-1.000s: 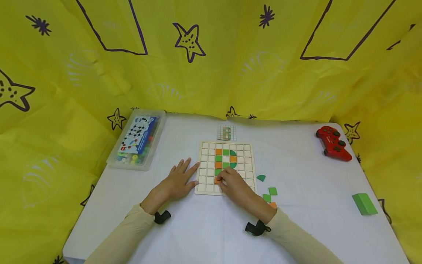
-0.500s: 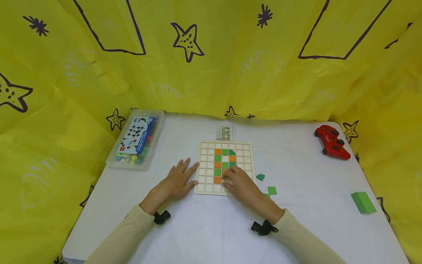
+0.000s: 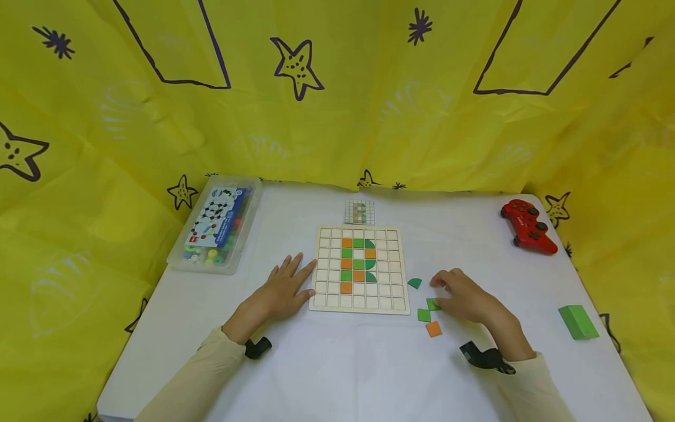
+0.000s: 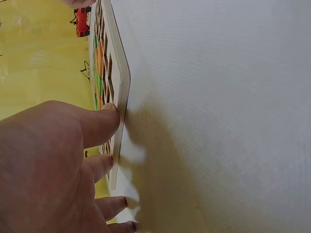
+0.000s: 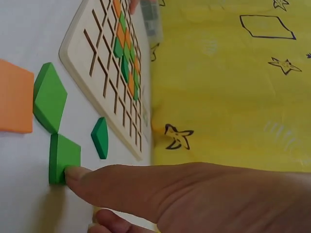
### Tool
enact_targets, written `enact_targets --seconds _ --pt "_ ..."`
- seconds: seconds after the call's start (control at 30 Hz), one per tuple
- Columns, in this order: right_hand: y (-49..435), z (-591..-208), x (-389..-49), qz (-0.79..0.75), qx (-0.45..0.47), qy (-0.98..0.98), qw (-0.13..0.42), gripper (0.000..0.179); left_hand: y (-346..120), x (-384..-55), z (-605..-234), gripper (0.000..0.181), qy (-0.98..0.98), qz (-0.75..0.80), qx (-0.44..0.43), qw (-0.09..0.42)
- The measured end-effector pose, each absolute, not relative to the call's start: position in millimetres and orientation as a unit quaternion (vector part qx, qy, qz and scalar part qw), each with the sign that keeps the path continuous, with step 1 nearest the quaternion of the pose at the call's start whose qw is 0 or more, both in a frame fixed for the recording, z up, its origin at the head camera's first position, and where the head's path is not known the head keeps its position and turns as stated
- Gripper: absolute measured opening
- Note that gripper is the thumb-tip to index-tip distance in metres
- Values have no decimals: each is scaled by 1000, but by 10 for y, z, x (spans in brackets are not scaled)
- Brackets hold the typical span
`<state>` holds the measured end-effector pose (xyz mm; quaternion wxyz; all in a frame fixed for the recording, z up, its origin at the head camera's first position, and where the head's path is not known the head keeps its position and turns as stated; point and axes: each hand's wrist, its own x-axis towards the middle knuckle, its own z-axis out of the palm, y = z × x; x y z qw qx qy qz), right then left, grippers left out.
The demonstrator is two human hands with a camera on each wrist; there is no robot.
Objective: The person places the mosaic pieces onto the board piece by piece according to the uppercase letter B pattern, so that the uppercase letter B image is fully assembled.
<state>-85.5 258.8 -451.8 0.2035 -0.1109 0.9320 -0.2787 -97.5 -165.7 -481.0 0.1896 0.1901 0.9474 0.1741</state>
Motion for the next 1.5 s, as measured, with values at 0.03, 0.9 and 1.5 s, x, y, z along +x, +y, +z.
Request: enact_targets --seconds 0.03,0.9,1.5 --pt "2629 -4527 -842 -280 -110 931 208 31 -1659 -975 -4810 70 948 174 190 189" --pt "2548 -4831 -866 -306 -92 944 78 25 -1651 -962 -4789 69 947 175 187 193" --pt "2025 -4827 -1146 -360 -110 924 71 29 -1657 -968 -4811 70 949 167 187 190"
